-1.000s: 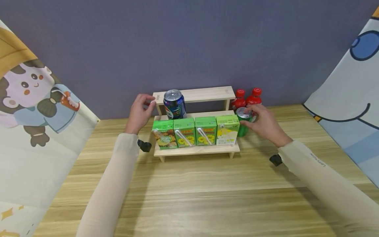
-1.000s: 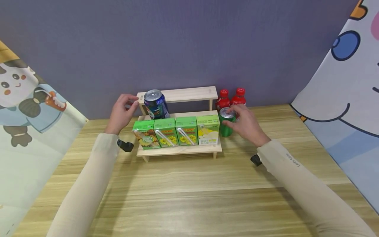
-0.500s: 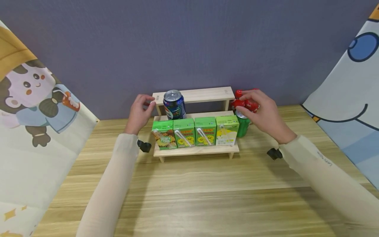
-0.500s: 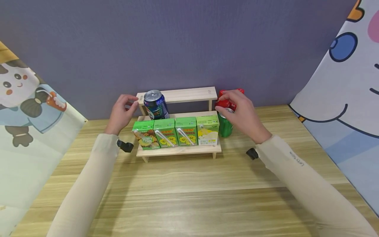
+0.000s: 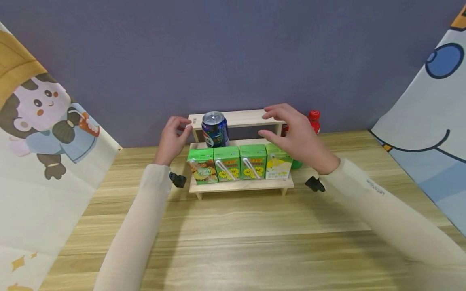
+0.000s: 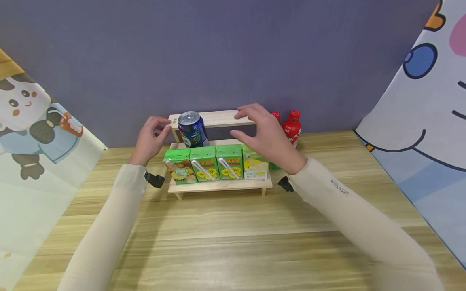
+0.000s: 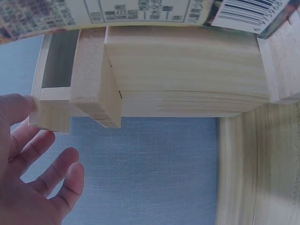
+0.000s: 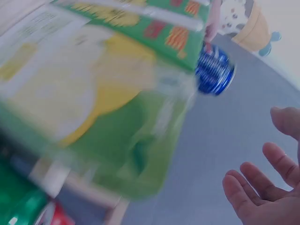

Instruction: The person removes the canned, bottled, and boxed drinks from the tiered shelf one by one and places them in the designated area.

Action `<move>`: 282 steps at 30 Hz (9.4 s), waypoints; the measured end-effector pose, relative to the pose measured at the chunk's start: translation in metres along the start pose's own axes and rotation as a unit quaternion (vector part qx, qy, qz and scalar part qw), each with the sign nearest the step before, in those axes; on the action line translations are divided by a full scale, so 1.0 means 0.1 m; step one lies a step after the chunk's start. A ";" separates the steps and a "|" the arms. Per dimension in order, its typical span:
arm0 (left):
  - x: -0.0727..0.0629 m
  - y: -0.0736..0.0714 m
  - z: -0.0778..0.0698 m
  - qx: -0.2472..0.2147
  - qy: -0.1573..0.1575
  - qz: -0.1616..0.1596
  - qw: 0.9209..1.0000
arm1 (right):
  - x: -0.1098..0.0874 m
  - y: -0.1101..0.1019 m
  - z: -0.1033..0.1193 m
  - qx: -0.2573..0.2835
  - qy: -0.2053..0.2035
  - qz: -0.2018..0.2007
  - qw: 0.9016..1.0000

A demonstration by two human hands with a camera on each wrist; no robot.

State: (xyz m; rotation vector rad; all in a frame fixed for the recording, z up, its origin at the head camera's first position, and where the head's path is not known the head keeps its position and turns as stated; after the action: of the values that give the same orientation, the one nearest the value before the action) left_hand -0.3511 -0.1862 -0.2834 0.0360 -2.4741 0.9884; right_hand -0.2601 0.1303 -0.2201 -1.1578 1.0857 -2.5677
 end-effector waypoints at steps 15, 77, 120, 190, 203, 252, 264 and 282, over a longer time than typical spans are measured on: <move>0.02 0.01 0.02 -0.010 0.000 0.003 1.000 | 0.45 0.57 0.41 -0.025 0.025 0.103 0.994; 0.02 0.01 0.00 -0.010 0.000 -0.003 1.000 | 0.56 -0.10 0.36 0.013 0.075 -0.063 0.995; 0.01 0.02 0.03 -0.005 0.002 -0.007 1.000 | -1.12 -0.71 -1.41 -0.076 0.213 -0.101 0.969; 0.01 0.02 0.03 0.001 -0.009 -0.008 1.000 | -0.78 -0.11 -0.66 0.035 0.024 0.011 0.999; 0.00 0.02 0.05 -0.004 -0.008 -0.008 1.000 | -0.58 0.10 -0.52 0.027 0.002 0.094 0.995; 0.02 0.05 0.10 -0.008 -0.012 -0.005 1.000 | -1.10 -0.21 -0.98 -0.034 0.039 0.088 0.995; 0.04 0.06 0.09 -0.007 -0.011 -0.008 1.000 | -1.25 -0.08 -1.16 -0.004 0.067 0.080 0.995; 0.03 0.05 0.08 -0.006 -0.012 -0.010 1.000 | -1.21 -0.06 -1.12 -0.009 0.023 -0.039 0.999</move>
State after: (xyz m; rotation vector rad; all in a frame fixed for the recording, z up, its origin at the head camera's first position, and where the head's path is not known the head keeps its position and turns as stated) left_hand -0.3575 -0.1871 -0.2903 0.0694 -2.4967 0.9713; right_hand -0.2522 0.2431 -0.3394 -1.1737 1.0967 -2.6606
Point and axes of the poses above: each hand's wrist, its own x-axis towards the middle knuckle, its own y-axis out of the palm, z = x × y, the point moved 6 cm from there along x, towards the middle knuckle, and after that the axes turned 2 degrees about z, right-handed, at the moved point
